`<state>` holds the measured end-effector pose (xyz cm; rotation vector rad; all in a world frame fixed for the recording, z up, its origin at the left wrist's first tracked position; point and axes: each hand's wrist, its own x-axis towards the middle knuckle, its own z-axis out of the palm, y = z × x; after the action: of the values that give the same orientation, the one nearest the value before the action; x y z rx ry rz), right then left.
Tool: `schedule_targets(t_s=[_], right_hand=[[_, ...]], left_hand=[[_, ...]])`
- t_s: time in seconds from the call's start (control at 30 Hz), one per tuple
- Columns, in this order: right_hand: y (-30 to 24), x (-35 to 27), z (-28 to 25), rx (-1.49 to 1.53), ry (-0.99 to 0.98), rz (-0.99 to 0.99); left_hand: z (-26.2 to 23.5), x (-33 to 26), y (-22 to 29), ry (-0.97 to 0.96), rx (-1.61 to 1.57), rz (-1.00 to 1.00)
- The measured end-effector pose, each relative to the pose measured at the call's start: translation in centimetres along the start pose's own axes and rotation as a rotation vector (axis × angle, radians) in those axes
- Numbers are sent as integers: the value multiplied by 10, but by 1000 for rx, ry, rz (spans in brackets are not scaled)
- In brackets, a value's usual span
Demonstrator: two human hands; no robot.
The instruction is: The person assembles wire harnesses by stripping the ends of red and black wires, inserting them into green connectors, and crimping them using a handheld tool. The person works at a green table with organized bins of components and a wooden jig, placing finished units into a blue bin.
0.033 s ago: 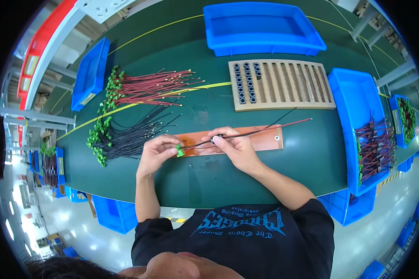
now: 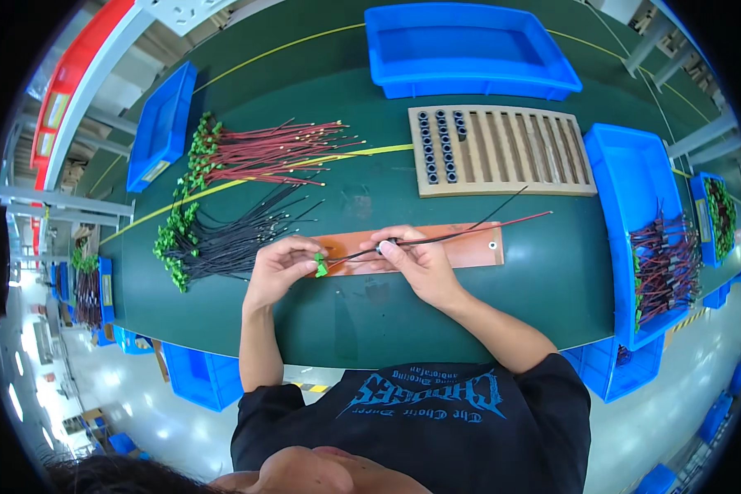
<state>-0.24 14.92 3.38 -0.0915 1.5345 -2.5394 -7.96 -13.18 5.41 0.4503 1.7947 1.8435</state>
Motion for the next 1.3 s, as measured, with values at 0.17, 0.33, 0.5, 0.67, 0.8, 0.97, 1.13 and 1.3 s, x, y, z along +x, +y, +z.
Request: schedule_targets(t_s=[0.17,0.33,0.5,0.67,0.8,0.97,1.13,1.3], right_hand=[[10,0,0,-29,-9,-32],[14,2,0,-96,-17,-80],[16,5,-1,-104,2,-81],[20,4,-3,-135,7,-65],[14,3,0,-89,15,-29],[17,4,0,-120,10,-42],[18,5,0,-104,30,-52],[16,6,2,-91,34,-43]], left_hand=[[-3,4,-5,44,35,57],[-13,7,-17,71,199,159],[5,13,-16,232,256,189],[3,12,-21,232,398,200],[5,11,-19,258,385,184],[17,13,-12,272,578,139],[7,14,1,216,738,270],[10,-1,15,110,389,-31]])
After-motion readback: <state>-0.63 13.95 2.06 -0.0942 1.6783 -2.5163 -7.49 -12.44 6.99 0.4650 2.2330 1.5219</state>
